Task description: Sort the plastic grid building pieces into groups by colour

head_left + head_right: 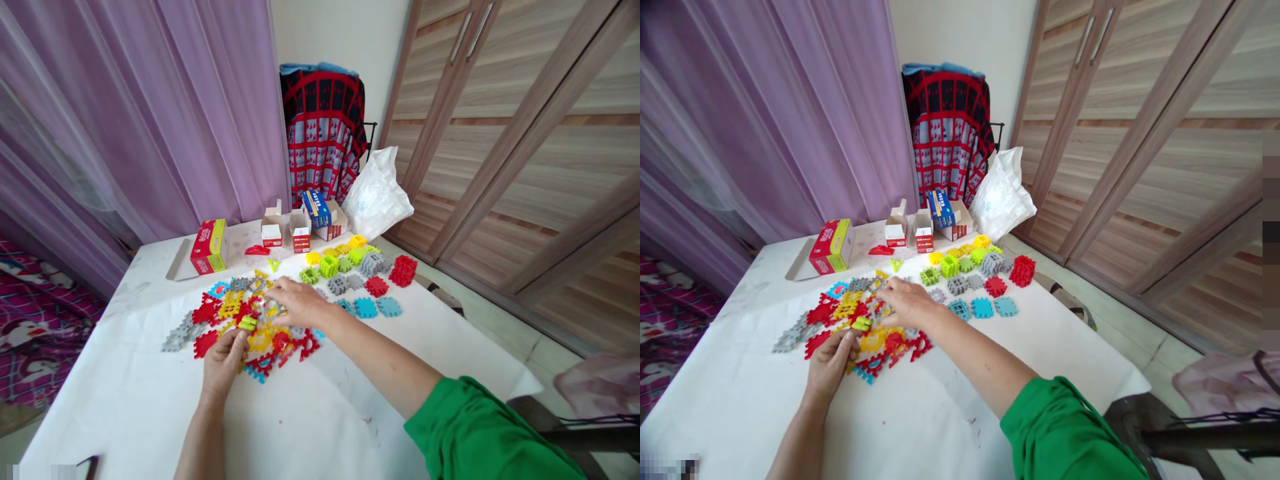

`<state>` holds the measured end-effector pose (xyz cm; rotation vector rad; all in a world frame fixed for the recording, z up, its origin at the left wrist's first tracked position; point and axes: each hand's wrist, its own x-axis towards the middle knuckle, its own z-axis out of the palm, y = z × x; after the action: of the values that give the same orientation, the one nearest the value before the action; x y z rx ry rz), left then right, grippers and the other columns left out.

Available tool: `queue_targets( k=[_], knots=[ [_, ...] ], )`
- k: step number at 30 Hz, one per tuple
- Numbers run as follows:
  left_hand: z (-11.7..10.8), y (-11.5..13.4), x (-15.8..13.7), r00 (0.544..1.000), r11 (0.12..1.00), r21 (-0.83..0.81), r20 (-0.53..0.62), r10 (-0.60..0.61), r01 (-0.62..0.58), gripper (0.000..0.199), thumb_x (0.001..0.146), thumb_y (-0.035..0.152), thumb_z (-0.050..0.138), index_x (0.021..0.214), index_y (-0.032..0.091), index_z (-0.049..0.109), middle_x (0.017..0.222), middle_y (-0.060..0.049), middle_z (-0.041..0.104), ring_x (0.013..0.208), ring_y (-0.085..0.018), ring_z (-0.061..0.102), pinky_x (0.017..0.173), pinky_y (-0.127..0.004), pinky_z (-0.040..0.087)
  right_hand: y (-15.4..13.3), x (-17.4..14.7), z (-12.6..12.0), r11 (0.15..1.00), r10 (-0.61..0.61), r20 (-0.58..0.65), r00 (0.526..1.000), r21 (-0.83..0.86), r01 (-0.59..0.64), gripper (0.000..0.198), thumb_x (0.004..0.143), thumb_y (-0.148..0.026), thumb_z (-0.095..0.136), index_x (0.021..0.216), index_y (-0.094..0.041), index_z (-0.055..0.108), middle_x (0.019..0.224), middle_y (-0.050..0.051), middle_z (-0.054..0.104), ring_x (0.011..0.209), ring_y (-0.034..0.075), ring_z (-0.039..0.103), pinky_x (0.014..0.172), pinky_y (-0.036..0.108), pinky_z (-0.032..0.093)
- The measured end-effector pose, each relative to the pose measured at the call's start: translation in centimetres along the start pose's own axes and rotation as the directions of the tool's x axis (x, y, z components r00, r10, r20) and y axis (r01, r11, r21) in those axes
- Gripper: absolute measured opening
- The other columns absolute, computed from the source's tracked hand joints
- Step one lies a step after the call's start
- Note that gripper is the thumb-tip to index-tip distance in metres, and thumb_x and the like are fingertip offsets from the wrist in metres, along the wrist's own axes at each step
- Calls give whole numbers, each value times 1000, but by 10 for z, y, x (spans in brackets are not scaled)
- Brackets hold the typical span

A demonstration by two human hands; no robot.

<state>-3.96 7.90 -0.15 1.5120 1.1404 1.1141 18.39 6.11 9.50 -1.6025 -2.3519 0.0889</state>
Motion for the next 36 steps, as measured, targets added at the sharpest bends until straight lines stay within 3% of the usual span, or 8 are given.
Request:
queue_targets(
  k=[3,5,8,12,25,30,33,36],
  knots=[
    [0,-2,0,999,1000,-1,-46,-7,7,55,71,71,61,75,17,71,57,0,61,46,-11,53,47,-23,47,48,-19,-25,978,194,0,981,-84,-193,55,77,-45,74,127,-28,60,114,5,58,103,22,59,87,31,46],
    [0,-4,1,999,1000,-2,-47,-15,15,55,71,71,61,75,17,72,56,-1,61,46,-11,53,46,-23,47,82,-33,-38,954,262,27,965,-159,-254,57,78,-45,73,130,-27,59,119,8,58,108,25,58,90,34,46],
    [0,-6,2,999,1000,0,-39,-26,26,55,71,71,62,76,17,72,57,0,61,47,-12,53,46,-23,47,120,-53,-47,941,290,98,952,-209,-265,59,78,-42,73,133,-26,58,123,10,58,112,28,57,93,38,46],
    [0,-6,2,998,999,23,-42,-45,46,58,68,74,61,75,18,72,58,0,61,47,-12,53,48,-23,47,145,-68,-46,943,293,149,944,-210,-260,56,76,-38,75,130,-29,61,122,8,61,112,28,58,95,41,47],
    [2,6,1,996,997,-1,-54,-74,74,60,63,76,64,75,17,71,57,-1,62,47,-12,53,46,-23,48,164,-62,-32,952,292,247,924,-163,-257,57,75,-35,76,130,-32,61,125,8,63,115,31,59,96,43,48],
    [2,6,1,995,997,-20,-60,-81,80,57,63,74,65,72,17,69,57,0,61,47,-11,52,47,-23,48,165,-58,-32,940,335,314,888,-171,-294,68,74,-33,76,138,-28,54,139,11,55,129,34,50,104,45,42],
    [2,7,0,994,996,-22,-69,-86,85,56,63,73,66,72,17,69,57,0,62,47,-11,52,48,-23,48,158,-61,-37,930,363,271,891,-160,-331,72,73,-29,77,140,-26,51,143,12,52,134,33,45,107,45,40],
    [1,6,1,993,996,-15,-73,-91,90,55,64,71,66,75,17,70,58,0,62,48,-11,53,48,-23,48,135,-69,-40,930,362,177,915,-133,-342,64,79,-27,71,140,-21,52,139,15,55,128,32,51,104,44,42]
  ],
)
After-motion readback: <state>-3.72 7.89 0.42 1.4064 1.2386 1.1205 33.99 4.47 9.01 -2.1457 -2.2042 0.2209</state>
